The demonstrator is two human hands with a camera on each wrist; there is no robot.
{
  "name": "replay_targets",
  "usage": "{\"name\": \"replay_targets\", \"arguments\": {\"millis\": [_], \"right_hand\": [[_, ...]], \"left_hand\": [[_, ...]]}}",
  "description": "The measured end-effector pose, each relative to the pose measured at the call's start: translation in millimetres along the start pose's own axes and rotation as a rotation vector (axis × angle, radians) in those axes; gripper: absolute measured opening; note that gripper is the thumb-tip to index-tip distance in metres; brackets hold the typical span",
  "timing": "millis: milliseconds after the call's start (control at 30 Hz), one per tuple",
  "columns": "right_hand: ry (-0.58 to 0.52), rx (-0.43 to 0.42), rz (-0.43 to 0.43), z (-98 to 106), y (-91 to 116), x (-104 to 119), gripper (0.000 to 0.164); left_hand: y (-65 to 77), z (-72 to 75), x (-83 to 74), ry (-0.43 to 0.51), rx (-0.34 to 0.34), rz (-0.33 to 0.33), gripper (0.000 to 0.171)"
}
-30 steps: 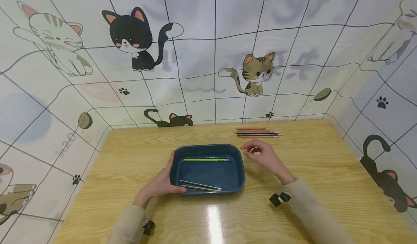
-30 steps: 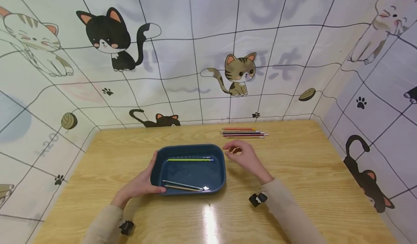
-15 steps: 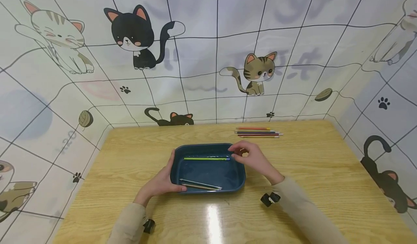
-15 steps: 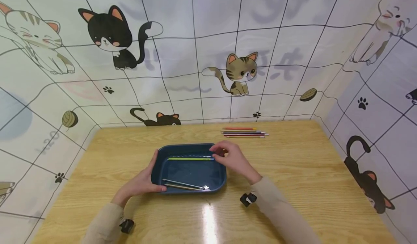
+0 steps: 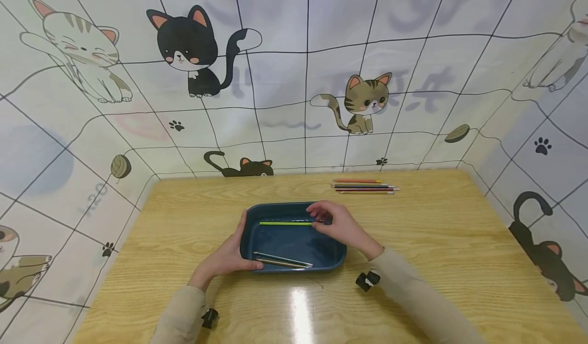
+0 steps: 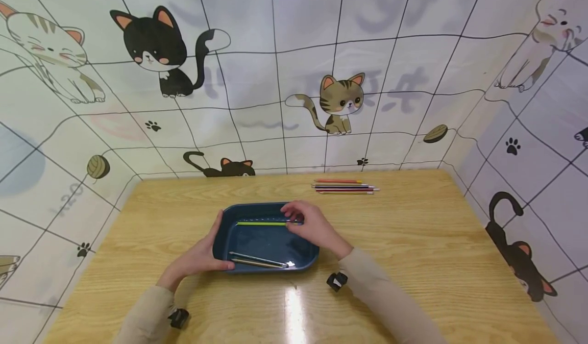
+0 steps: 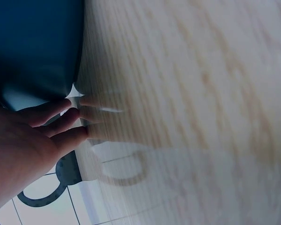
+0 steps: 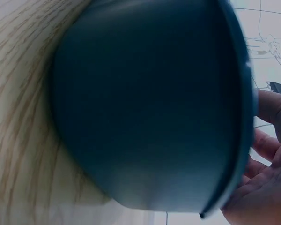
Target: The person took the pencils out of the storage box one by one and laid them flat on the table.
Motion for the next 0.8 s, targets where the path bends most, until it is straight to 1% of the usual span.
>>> {"name": "replay_targets", "arguments": {"millis": [133,300,467,700,800], "right_hand": [[0.023,0.030,-0.009,-5.7,-5.1,-1.6,0.032],[0.032,0.062,-0.001,-11.4,-11.5,-0.2,0.029],[0.051,0.095,-0.033,-16.8,-15.3,-2.2,0.028],[0.114,0.101,-0.035,-22.2,-20.5,-6.6,0.026],[0.143,0.108,-0.055,-24.3,-23.3,-7.8,0.025]], "left_hand": [[-0.1,0.0,0.1,-0.003,-0.002,0.004,0.133],[-0.3,0.1,0.7,-0.002,-0.002,0.005,0.133],[0.4,0.4,-1.0,-0.001,-0.002,0.010,0.133],[0.3,0.2,-1.0,-0.004,-0.003,0.013,0.134],[1.0,-0.2,-0.8,-0.009,-0.003,0.016,0.135]]}}
Point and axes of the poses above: each hand's wrist, its own y-axis away from the middle knuckle, its own z-axis out of the back of the hand, x = y × z, the point moved 2 cm from there along -y, towards the middle knuckle, and after that the axes turned 9 degrees about x, right-handed, at the moved point
